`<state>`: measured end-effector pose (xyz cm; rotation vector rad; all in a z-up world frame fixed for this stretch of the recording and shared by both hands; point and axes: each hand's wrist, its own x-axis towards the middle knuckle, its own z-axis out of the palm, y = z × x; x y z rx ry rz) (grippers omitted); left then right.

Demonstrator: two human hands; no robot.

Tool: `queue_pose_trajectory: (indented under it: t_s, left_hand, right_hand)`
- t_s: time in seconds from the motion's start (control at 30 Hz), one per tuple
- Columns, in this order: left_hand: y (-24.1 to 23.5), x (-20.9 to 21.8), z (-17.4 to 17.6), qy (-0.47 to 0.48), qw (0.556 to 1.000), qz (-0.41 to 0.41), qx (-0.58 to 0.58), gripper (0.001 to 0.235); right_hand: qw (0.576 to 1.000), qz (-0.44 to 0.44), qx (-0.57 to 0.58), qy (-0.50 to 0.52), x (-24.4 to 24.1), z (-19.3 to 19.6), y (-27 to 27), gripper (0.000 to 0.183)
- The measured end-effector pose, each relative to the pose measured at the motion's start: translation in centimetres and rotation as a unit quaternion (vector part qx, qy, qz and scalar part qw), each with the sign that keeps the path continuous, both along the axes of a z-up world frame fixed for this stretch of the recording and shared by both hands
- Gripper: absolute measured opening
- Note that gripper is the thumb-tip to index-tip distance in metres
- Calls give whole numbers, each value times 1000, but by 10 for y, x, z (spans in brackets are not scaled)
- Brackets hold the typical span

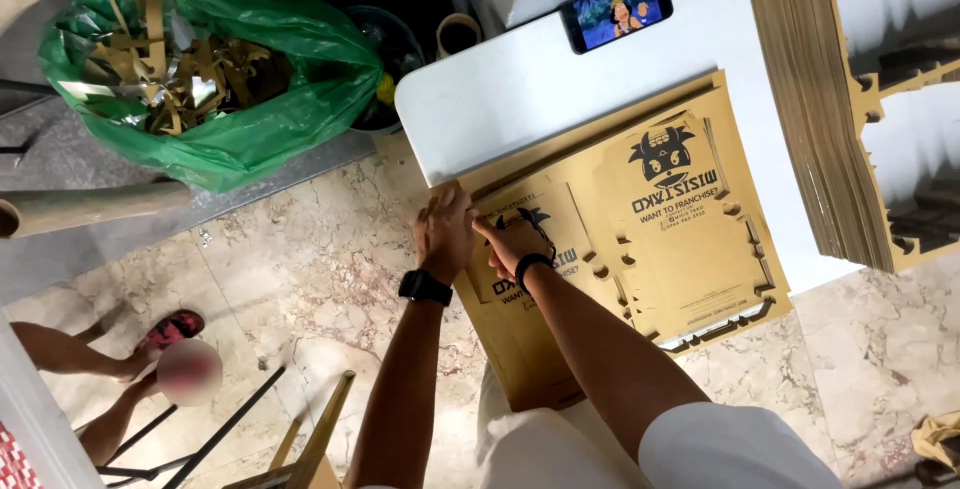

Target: The person folds pre-cut cardboard sheets into box shapes by hand, pressing along fold lines and securing tabs to assemble packaging components.

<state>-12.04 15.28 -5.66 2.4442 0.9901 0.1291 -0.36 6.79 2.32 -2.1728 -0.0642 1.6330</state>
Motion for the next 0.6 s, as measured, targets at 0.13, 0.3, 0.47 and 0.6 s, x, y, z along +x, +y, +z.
queue_pose_trajectory:
  t_s: [0.13,0.3,0.47,0.6]
  left_hand:
    - [-18,-2,-23,0,995,-2,101,17]
    - [-39,-3,-34,-11,969,-13,246,12]
    - [-42,5,0,19,962,-16,272,13]
    - [-39,2,-30,42,968,1,246,11]
  right_hand:
    - [1000,2,-14,-17,-2,-4,3,71]
    - [999,19,-31,-40,-7,-29,-1,62]
    - [998,28,-24,-56,-9,-46,-10,66]
    - [998,15,-32,-56,-10,-46,-3,63]
